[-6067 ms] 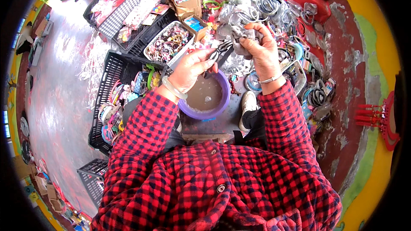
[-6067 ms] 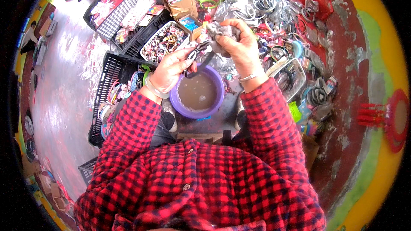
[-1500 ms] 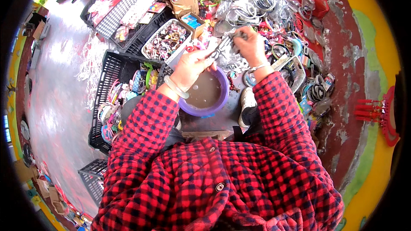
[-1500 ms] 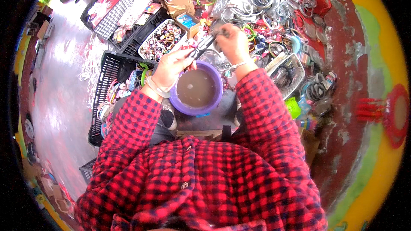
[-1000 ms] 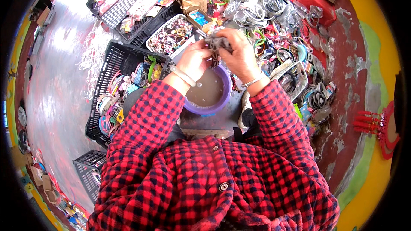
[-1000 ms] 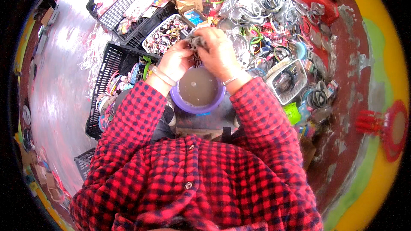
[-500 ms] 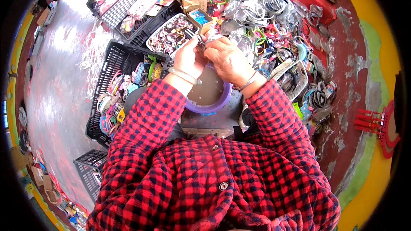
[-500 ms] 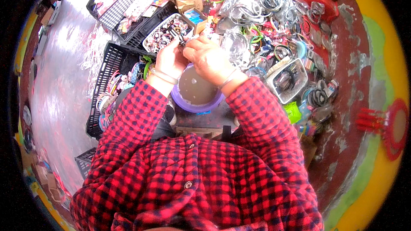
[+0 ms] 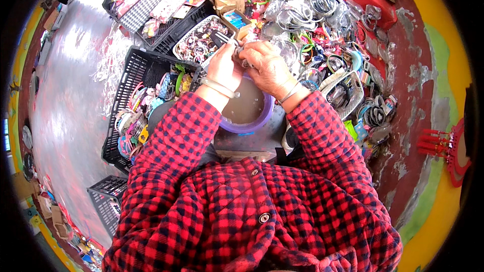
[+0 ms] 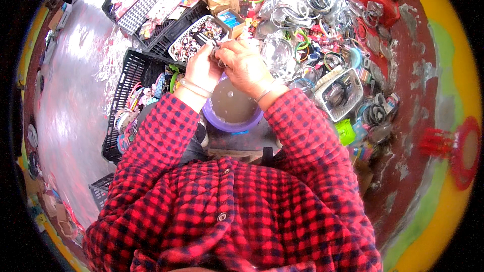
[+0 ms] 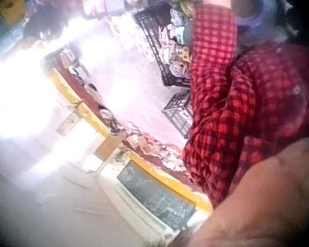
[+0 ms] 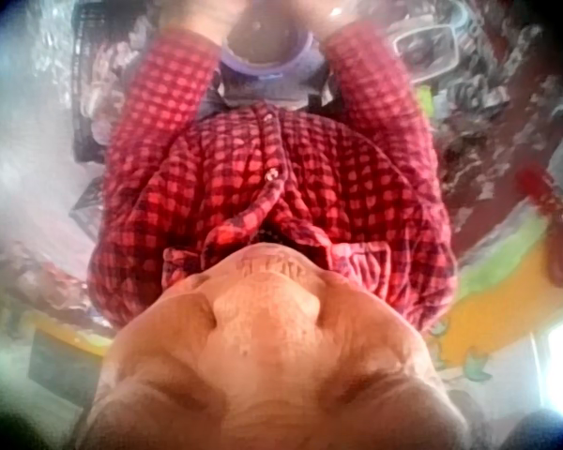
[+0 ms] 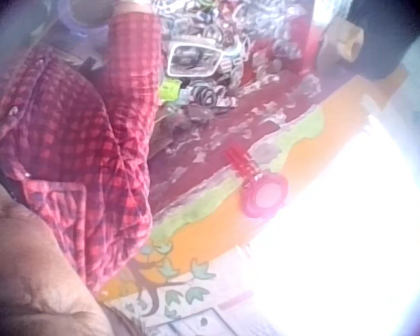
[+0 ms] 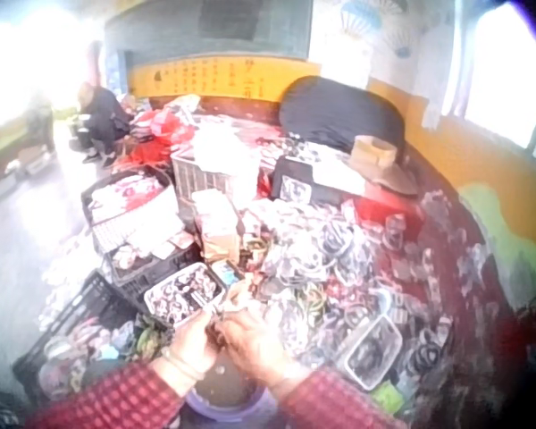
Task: The person sits on the floor and cleans various hair accessories, including hair ties and clips, using a wet cloth. They repeatedly dip the cloth into a purple basin of water and wipe the items before placing them into a black plastic crate.
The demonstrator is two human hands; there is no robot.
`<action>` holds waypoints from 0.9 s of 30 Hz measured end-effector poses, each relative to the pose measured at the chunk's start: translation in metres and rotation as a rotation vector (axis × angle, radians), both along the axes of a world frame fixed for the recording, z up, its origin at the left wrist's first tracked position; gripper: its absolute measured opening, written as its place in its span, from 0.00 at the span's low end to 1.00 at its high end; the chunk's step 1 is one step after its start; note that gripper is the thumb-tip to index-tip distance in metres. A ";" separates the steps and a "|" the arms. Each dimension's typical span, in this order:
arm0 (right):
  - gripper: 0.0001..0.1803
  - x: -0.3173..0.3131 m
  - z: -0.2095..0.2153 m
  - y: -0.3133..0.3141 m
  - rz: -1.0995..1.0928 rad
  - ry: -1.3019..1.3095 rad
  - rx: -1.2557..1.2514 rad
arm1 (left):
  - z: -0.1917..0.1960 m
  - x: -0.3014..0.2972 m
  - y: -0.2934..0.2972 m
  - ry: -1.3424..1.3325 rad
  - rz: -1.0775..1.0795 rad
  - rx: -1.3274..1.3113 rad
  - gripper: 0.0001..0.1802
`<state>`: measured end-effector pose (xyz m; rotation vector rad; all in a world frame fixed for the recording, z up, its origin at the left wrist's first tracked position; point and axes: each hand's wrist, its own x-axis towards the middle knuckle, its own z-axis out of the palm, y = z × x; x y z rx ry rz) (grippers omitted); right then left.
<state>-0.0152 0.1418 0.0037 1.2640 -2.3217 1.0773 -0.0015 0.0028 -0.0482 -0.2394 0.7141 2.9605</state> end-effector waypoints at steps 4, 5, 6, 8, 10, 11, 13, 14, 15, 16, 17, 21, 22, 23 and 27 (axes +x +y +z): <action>0.13 -0.002 -0.001 0.005 0.040 0.020 0.035 | 0.009 -0.001 -0.008 -0.046 -0.044 0.020 0.15; 0.13 -0.002 -0.003 0.007 0.039 0.001 0.065 | 0.009 -0.004 -0.010 -0.070 -0.002 0.013 0.15; 0.13 -0.003 -0.005 0.008 0.038 -0.018 0.095 | 0.008 -0.006 -0.012 -0.093 0.040 0.005 0.15; 0.12 -0.006 -0.009 0.020 -0.052 -0.072 0.170 | 0.015 -0.009 -0.017 -0.121 0.037 0.073 0.16; 0.13 -0.011 -0.004 0.029 -0.136 -0.068 0.195 | 0.016 -0.007 -0.016 -0.098 0.044 0.067 0.16; 0.13 -0.011 0.002 0.028 -0.145 -0.039 0.116 | 0.017 -0.006 -0.014 -0.088 0.047 0.067 0.16; 0.14 -0.007 0.015 0.019 -0.154 0.014 -0.040 | 0.013 -0.005 -0.007 -0.068 0.036 0.026 0.14; 0.14 -0.005 0.011 0.011 -0.119 0.073 -0.096 | 0.008 -0.006 -0.005 -0.069 0.020 0.046 0.14; 0.13 0.004 0.011 0.004 -0.089 0.066 -0.062 | 0.004 -0.007 -0.004 -0.071 0.004 0.066 0.14; 0.12 0.004 0.006 0.002 -0.031 0.050 -0.034 | 0.006 -0.004 0.000 -0.072 0.060 -0.108 0.14; 0.12 0.003 -0.001 0.000 0.028 0.035 -0.006 | 0.002 -0.005 -0.006 -0.069 0.034 -0.048 0.15; 0.13 -0.010 -0.020 0.023 -0.204 -0.056 0.326 | 0.028 -0.010 -0.022 -0.101 0.077 0.119 0.22; 0.13 -0.013 -0.021 0.027 -0.220 -0.080 0.282 | 0.042 -0.009 -0.024 -0.153 0.142 0.098 0.23; 0.13 -0.016 -0.023 0.028 -0.236 -0.105 0.238 | 0.051 -0.008 -0.027 -0.205 0.207 0.077 0.24; 0.12 -0.017 -0.012 0.032 -0.291 -0.269 0.107 | 0.039 -0.013 -0.029 -0.143 0.163 0.114 0.19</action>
